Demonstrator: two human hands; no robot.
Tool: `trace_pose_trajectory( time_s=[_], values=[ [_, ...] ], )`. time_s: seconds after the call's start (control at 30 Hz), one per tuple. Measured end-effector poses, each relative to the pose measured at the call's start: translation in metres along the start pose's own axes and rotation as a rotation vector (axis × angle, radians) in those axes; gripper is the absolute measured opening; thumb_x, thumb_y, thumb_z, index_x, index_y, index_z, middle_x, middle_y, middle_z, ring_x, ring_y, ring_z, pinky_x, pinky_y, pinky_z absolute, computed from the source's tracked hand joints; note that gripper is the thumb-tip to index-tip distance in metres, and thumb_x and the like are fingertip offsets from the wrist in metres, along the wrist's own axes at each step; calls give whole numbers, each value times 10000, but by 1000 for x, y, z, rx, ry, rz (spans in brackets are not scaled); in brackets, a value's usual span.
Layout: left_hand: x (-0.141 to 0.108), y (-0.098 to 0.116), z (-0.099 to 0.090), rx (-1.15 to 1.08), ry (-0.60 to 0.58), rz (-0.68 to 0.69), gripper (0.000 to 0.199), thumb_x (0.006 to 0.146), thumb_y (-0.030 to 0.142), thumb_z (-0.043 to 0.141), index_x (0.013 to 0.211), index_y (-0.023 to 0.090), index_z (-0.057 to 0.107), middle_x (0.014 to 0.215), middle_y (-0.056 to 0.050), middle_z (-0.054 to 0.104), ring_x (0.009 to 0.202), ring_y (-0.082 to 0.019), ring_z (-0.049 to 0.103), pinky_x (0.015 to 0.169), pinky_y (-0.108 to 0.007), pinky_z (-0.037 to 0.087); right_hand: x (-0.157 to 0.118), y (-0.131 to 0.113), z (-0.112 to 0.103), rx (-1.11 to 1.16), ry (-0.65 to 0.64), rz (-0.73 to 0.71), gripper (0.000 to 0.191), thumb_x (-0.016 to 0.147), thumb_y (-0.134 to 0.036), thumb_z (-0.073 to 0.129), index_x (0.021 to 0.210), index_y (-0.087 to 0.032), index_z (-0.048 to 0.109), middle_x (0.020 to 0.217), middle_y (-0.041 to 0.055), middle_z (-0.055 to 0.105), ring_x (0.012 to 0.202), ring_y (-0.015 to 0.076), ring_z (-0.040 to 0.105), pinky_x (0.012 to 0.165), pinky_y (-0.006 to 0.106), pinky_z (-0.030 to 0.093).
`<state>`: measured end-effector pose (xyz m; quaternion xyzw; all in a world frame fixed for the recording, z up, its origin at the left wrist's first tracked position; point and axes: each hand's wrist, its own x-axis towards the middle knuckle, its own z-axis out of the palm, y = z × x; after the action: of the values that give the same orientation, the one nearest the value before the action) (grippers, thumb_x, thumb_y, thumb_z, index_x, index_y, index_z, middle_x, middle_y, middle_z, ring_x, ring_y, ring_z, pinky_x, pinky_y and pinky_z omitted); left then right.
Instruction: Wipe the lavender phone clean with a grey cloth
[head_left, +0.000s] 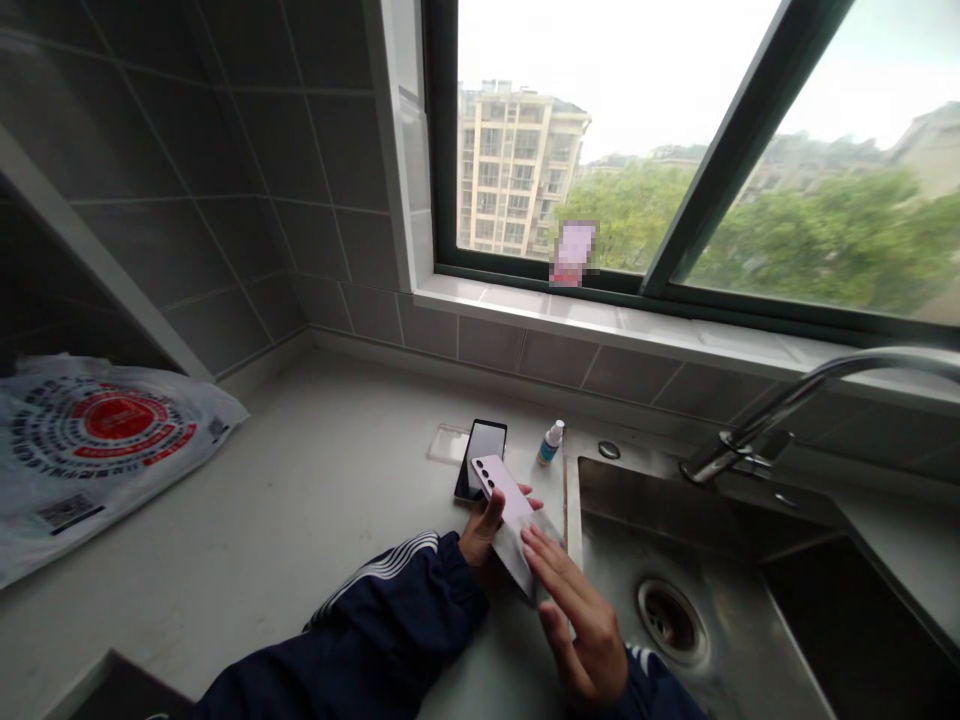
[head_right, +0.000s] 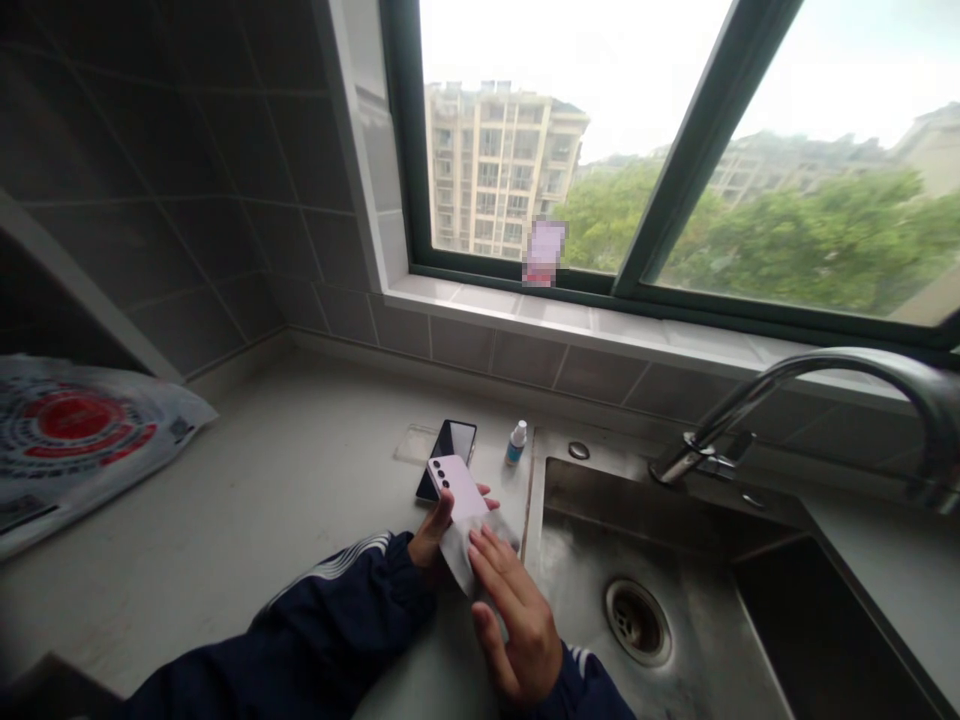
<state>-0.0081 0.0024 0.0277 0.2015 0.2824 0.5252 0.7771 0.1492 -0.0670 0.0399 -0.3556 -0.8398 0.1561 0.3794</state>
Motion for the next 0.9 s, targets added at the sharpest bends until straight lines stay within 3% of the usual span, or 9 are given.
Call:
trace_pose_trajectory(
  time_s=[0.13, 0.53, 0.7, 0.8, 0.9],
  values=[
    [0, 0, 1, -12, -7, 1, 785, 571, 717, 727, 1071, 119, 634, 995, -163, 692, 915, -314, 662, 931, -508, 455, 2, -1, 0, -12, 55, 63, 494, 997, -222, 370, 1489, -174, 354, 1513, 103, 400, 1400, 292, 368, 1112, 500, 392],
    [-3, 0, 2, -7, -1, -10, 747, 617, 715, 698, 1068, 122, 642, 1024, -160, 686, 853, -245, 659, 899, -428, 449, 2, -8, -4, 51, 2, -19, 504, 1013, -374, 314, 1458, -155, 403, 1505, 118, 410, 1403, 332, 352, 1111, 531, 372],
    [-3, 1, 4, -15, -11, -28, 765, 593, 721, 711, 1065, 124, 636, 1014, -150, 684, 806, -227, 658, 852, -408, 463, 3, -13, -5, 79, 48, 4, 569, 1019, -472, 206, 1438, -168, 442, 1481, 112, 445, 1378, 326, 397, 1100, 522, 387],
    [-3, 2, 6, -18, -25, -42, 775, 579, 723, 718, 1061, 122, 633, 991, -147, 683, 788, -230, 658, 820, -408, 470, 4, -16, -3, 92, 135, 35, 509, 1032, -400, 221, 1411, -175, 476, 1443, 118, 492, 1348, 314, 442, 1073, 527, 420],
    [-4, 2, 6, -20, -32, -47, 768, 587, 721, 714, 1063, 124, 629, 989, -147, 681, 807, -241, 659, 816, -410, 471, 5, -15, 1, 60, 224, 59, 391, 999, -219, 380, 1360, -186, 528, 1380, 120, 556, 1299, 291, 506, 1043, 497, 465]
  ],
)
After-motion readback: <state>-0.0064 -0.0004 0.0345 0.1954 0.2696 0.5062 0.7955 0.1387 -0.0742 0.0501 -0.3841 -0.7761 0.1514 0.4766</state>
